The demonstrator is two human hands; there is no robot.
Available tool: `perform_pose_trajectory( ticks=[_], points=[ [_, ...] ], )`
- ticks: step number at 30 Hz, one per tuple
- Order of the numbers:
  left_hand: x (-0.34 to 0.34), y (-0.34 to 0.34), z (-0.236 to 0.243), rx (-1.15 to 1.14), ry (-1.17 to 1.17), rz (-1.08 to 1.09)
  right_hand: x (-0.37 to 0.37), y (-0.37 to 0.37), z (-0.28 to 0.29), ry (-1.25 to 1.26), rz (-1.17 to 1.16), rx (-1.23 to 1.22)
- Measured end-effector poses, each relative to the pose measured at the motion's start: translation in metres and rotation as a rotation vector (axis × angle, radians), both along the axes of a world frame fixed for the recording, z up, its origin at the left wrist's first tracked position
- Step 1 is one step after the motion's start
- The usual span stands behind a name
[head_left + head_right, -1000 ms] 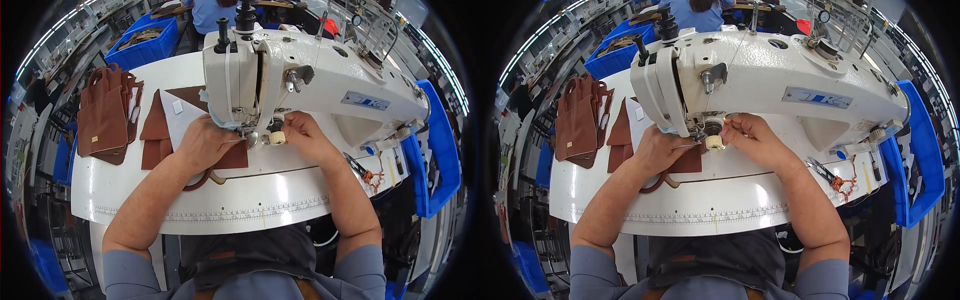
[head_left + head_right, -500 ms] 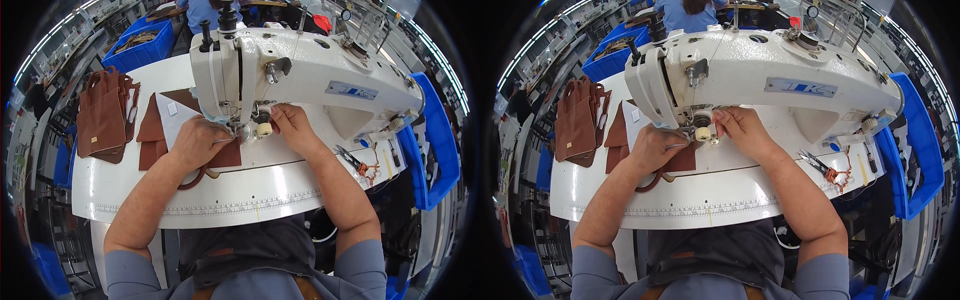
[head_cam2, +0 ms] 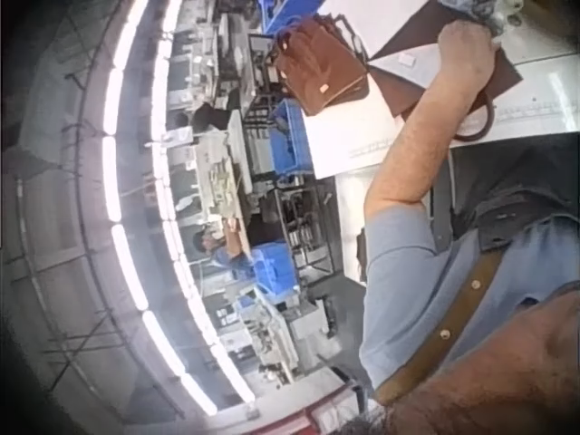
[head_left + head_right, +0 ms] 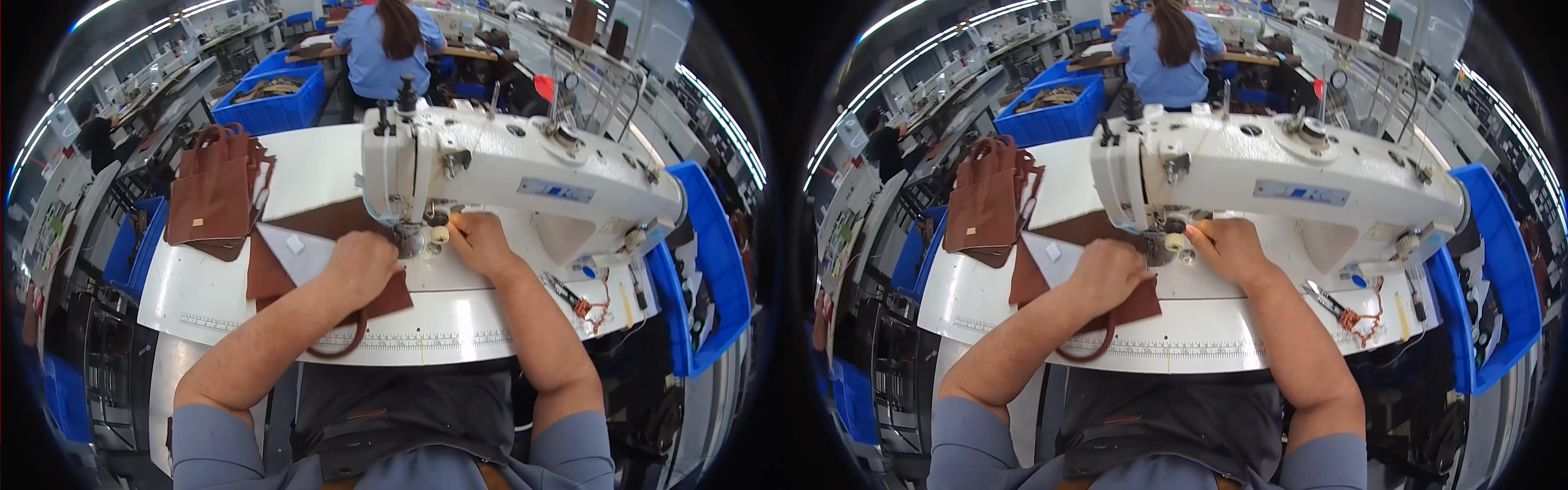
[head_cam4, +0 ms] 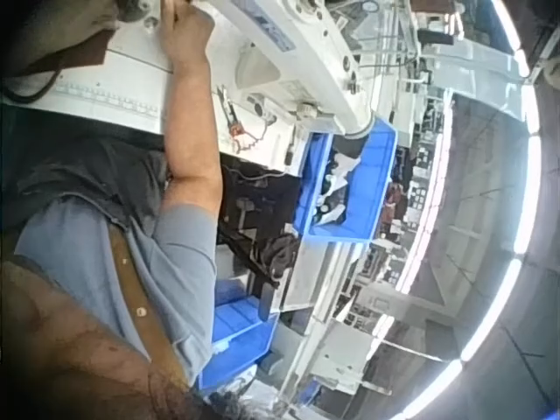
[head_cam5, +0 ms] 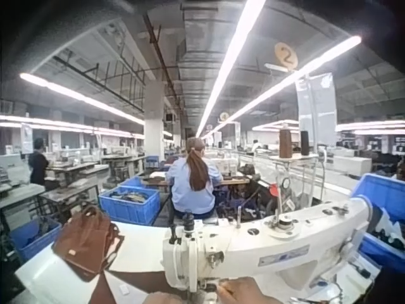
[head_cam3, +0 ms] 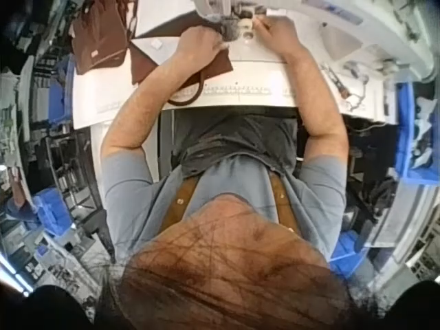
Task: Sewing and inspecting leather bags at a sewing station.
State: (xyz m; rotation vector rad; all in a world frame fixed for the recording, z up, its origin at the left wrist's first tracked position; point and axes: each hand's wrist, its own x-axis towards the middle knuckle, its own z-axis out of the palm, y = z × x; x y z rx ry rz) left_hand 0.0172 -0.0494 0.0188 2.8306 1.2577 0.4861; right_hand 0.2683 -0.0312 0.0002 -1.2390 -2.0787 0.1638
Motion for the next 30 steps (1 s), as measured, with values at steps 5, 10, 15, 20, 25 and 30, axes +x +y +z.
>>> perform_pose_trajectory(
  ticks=[5,10,15,20,25,30],
  points=[
    [-0.024,-0.036,0.015,-0.211,-0.175,-0.187,-0.002,-0.006,0.000,0.005,-0.003,-0.017],
    [-0.075,-0.063,0.066,-0.467,-0.367,-0.098,-0.005,-0.015,-0.003,-0.045,-0.028,-0.036],
    [-0.156,-0.069,0.050,-0.444,-1.219,0.130,-0.031,-0.056,0.015,0.064,0.432,-0.247],
    [-0.208,-0.083,-0.031,-0.690,-1.735,0.524,-0.073,-0.106,0.007,0.573,0.543,-0.726],
    [-0.175,-0.122,-0.055,-0.737,-1.860,0.601,-0.097,-0.115,-0.018,1.008,0.266,-0.845],
    [-0.163,-0.156,-0.038,-0.786,-1.766,0.392,-0.093,-0.111,0.010,1.262,0.089,-1.053]
  ],
)
